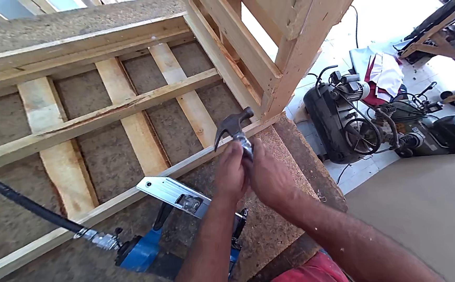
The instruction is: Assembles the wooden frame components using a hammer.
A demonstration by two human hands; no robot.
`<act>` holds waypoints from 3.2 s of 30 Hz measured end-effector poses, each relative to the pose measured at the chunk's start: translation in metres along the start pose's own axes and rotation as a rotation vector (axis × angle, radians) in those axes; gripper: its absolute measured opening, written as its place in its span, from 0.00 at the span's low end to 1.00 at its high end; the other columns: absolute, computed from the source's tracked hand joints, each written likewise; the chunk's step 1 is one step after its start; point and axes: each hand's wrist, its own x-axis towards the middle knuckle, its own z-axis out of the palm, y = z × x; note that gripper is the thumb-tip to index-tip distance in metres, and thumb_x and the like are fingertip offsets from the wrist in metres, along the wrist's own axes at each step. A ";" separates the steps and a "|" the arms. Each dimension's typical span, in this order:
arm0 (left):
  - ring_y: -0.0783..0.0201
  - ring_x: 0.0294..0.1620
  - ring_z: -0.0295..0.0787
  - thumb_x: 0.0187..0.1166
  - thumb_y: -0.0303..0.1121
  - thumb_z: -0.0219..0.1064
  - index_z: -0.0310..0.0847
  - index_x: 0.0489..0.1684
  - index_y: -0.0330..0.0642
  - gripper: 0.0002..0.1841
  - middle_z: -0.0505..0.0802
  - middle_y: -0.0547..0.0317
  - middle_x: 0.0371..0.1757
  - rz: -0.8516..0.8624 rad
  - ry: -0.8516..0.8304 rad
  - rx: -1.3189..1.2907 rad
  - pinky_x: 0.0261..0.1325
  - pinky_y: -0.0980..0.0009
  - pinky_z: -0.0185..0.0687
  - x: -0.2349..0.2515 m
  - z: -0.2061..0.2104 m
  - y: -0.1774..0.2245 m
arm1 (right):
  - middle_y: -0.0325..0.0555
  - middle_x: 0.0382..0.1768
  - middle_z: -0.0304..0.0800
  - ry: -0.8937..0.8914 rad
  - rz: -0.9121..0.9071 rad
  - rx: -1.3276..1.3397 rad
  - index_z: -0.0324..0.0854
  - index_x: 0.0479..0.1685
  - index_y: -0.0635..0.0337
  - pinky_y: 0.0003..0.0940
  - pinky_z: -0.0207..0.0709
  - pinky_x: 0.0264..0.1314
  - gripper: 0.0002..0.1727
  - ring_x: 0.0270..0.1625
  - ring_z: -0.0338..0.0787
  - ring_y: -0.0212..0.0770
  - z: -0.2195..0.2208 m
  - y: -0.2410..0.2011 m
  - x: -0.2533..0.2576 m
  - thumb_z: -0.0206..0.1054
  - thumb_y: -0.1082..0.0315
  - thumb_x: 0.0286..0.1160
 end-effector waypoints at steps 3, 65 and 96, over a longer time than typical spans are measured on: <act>0.54 0.40 0.96 0.96 0.46 0.46 0.74 0.71 0.38 0.22 0.91 0.50 0.42 -0.067 0.162 0.082 0.49 0.53 0.96 0.029 0.018 0.022 | 0.55 0.59 0.85 0.094 -0.207 0.131 0.61 0.89 0.53 0.48 0.91 0.43 0.32 0.47 0.93 0.50 0.020 0.018 -0.002 0.61 0.62 0.86; 0.76 0.08 0.63 0.95 0.56 0.38 0.75 0.42 0.50 0.25 0.72 0.71 0.17 -0.217 0.092 0.299 0.08 0.78 0.68 0.104 0.024 0.070 | 0.52 0.70 0.80 0.490 -0.396 1.100 0.49 0.89 0.65 0.36 0.83 0.73 0.32 0.69 0.86 0.34 -0.082 0.103 0.162 0.51 0.57 0.93; 0.71 0.11 0.70 0.96 0.52 0.41 0.75 0.50 0.48 0.21 0.76 0.68 0.23 0.108 0.275 0.276 0.15 0.73 0.80 0.054 0.074 0.011 | 0.49 0.67 0.86 0.355 -0.345 1.031 0.53 0.92 0.51 0.43 0.88 0.67 0.33 0.64 0.91 0.38 -0.093 0.113 0.155 0.56 0.56 0.91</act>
